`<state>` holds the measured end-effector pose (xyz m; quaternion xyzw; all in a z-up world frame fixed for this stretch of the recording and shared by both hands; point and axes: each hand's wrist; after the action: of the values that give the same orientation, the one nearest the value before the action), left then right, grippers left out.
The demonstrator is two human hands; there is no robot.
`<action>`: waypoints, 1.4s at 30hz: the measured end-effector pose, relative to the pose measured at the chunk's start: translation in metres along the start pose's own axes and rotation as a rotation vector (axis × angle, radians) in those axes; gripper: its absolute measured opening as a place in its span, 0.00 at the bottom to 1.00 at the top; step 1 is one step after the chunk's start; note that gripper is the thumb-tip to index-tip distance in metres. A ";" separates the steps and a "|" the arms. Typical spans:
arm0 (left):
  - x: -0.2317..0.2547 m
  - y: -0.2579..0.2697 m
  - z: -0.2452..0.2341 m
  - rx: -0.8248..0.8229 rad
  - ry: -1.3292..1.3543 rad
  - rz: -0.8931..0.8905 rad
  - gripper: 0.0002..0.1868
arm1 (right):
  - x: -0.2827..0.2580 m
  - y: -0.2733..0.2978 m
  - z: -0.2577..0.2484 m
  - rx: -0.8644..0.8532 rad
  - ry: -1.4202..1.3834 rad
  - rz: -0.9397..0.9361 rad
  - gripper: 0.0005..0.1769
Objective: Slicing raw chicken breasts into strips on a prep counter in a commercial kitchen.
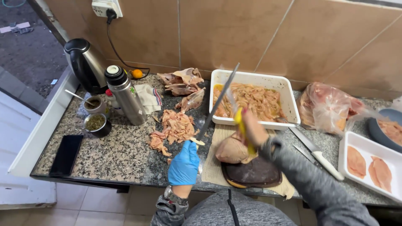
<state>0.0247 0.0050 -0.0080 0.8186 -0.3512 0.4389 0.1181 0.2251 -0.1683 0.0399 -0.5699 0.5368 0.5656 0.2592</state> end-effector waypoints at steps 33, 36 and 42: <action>0.005 0.007 -0.031 -0.051 0.227 -0.071 0.22 | -0.005 -0.025 -0.013 -0.092 0.240 -0.722 0.22; 0.007 0.021 -0.025 -0.083 0.154 -0.075 0.21 | -0.033 -0.011 0.005 -0.057 -0.045 -0.235 0.27; -0.048 0.013 -0.003 0.062 0.038 -0.072 0.20 | 0.055 0.061 0.038 -0.334 0.143 0.041 0.24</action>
<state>-0.0031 0.0198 -0.0464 0.8253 -0.3057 0.4606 0.1152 0.1441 -0.1691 -0.0005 -0.6328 0.4638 0.6101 0.1107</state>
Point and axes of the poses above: each hand's wrist, its own y-axis away from the middle knuckle, its own z-axis out of the palm, x = y × z, and after that the axes turned 9 degrees about x, right-handed
